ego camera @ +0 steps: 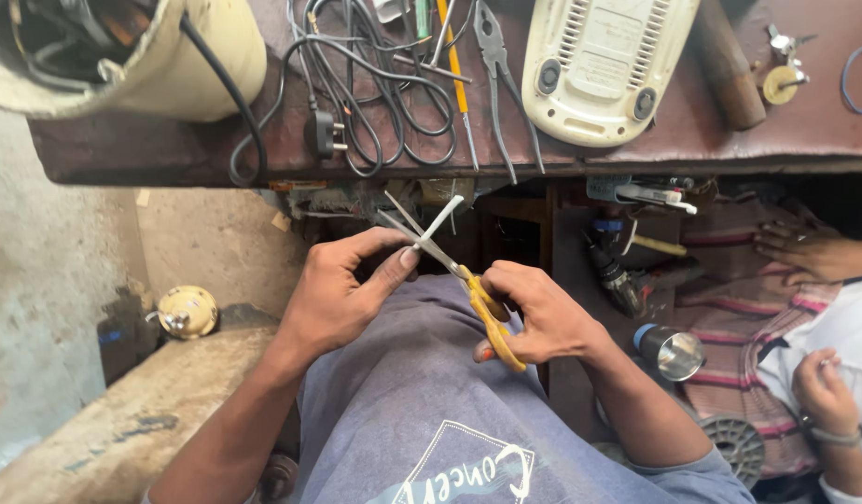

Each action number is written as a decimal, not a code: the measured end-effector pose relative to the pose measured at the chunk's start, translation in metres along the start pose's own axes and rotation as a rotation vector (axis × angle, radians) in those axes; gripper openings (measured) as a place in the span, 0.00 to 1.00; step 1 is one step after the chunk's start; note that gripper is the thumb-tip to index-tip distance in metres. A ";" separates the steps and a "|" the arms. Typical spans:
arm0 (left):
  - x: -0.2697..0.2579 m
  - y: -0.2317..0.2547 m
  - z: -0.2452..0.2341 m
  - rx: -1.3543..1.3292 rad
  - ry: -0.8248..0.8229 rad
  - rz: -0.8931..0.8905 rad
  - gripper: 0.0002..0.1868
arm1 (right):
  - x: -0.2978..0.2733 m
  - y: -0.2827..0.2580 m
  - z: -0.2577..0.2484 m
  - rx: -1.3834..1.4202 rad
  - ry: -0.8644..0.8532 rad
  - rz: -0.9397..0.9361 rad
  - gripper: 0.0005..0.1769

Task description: The person strips insulation from wires using scissors and pliers, then twists the exposed ends together to connect them inside a disassembled appliance housing. The person handles multiple wires and tools throughout the process.

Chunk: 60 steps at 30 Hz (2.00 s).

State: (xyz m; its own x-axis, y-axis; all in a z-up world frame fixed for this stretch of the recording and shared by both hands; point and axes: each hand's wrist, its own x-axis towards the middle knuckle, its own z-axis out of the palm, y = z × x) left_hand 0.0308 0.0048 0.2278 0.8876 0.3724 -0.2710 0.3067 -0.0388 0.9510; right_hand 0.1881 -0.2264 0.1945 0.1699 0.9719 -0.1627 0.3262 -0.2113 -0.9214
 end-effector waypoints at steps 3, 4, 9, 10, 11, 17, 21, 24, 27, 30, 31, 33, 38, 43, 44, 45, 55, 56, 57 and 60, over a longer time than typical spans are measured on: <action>0.010 0.010 -0.015 0.036 -0.049 0.002 0.12 | 0.008 -0.008 0.009 -0.002 0.048 0.008 0.36; 0.014 0.013 -0.021 0.041 -0.055 -0.025 0.11 | 0.012 -0.010 0.011 -0.007 0.065 0.001 0.37; 0.027 0.014 -0.051 0.046 -0.158 0.001 0.10 | 0.026 -0.020 0.023 0.138 0.013 0.063 0.38; 0.030 0.014 -0.056 0.028 -0.190 -0.008 0.10 | 0.029 -0.022 0.024 0.182 0.003 0.079 0.39; 0.033 0.014 -0.061 0.036 -0.197 0.008 0.10 | 0.032 -0.024 0.025 0.211 0.002 0.090 0.39; 0.045 0.010 -0.069 0.063 -0.241 0.029 0.10 | 0.037 -0.028 0.037 0.054 0.071 0.095 0.40; 0.056 0.008 -0.064 0.042 -0.254 0.073 0.10 | 0.038 -0.028 0.036 0.055 0.114 0.138 0.40; 0.065 0.011 -0.057 -0.029 -0.313 0.017 0.11 | 0.035 -0.031 0.029 0.105 0.123 0.172 0.40; 0.072 0.014 -0.051 -0.038 -0.376 -0.002 0.11 | 0.031 -0.034 0.021 -0.012 0.164 0.041 0.42; 0.076 0.018 -0.047 -0.038 -0.406 0.029 0.11 | 0.028 -0.034 0.016 -0.109 0.174 -0.008 0.43; 0.077 0.019 -0.046 -0.043 -0.412 0.043 0.11 | 0.027 -0.033 0.015 -0.122 0.170 0.002 0.43; 0.079 0.022 -0.045 -0.048 -0.441 0.019 0.11 | 0.025 -0.030 0.012 0.061 0.129 0.068 0.46; 0.083 0.021 -0.033 -0.095 -0.472 -0.034 0.11 | 0.016 -0.021 0.005 0.178 0.099 0.081 0.48; 0.085 0.012 -0.010 -0.470 -0.475 -0.189 0.09 | 0.010 -0.018 -0.008 0.457 0.045 0.155 0.52; 0.087 0.010 -0.005 -0.514 -0.488 -0.172 0.09 | 0.010 -0.019 -0.012 0.502 0.046 0.147 0.52; 0.088 0.008 0.000 -0.558 -0.501 -0.155 0.11 | 0.010 -0.019 -0.016 0.547 0.047 0.139 0.52; 0.114 0.006 -0.020 -0.548 -0.554 -0.039 0.16 | 0.018 -0.016 -0.036 0.429 -0.002 0.118 0.46; 0.116 0.006 -0.021 -0.626 -0.587 -0.020 0.19 | 0.019 -0.014 -0.035 0.455 -0.008 0.111 0.46; 0.118 0.006 -0.022 -0.703 -0.619 -0.001 0.22 | 0.021 -0.013 -0.035 0.480 -0.014 0.105 0.47; 0.121 0.001 -0.018 -0.812 -0.682 -0.002 0.20 | 0.028 -0.010 -0.031 0.508 -0.030 0.059 0.49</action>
State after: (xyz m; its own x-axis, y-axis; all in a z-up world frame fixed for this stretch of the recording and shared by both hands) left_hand 0.1325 0.0663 0.1987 0.9696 -0.2372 -0.0594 0.2105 0.6862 0.6963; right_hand 0.2185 -0.2005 0.2104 0.1456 0.9639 -0.2228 -0.1775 -0.1961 -0.9644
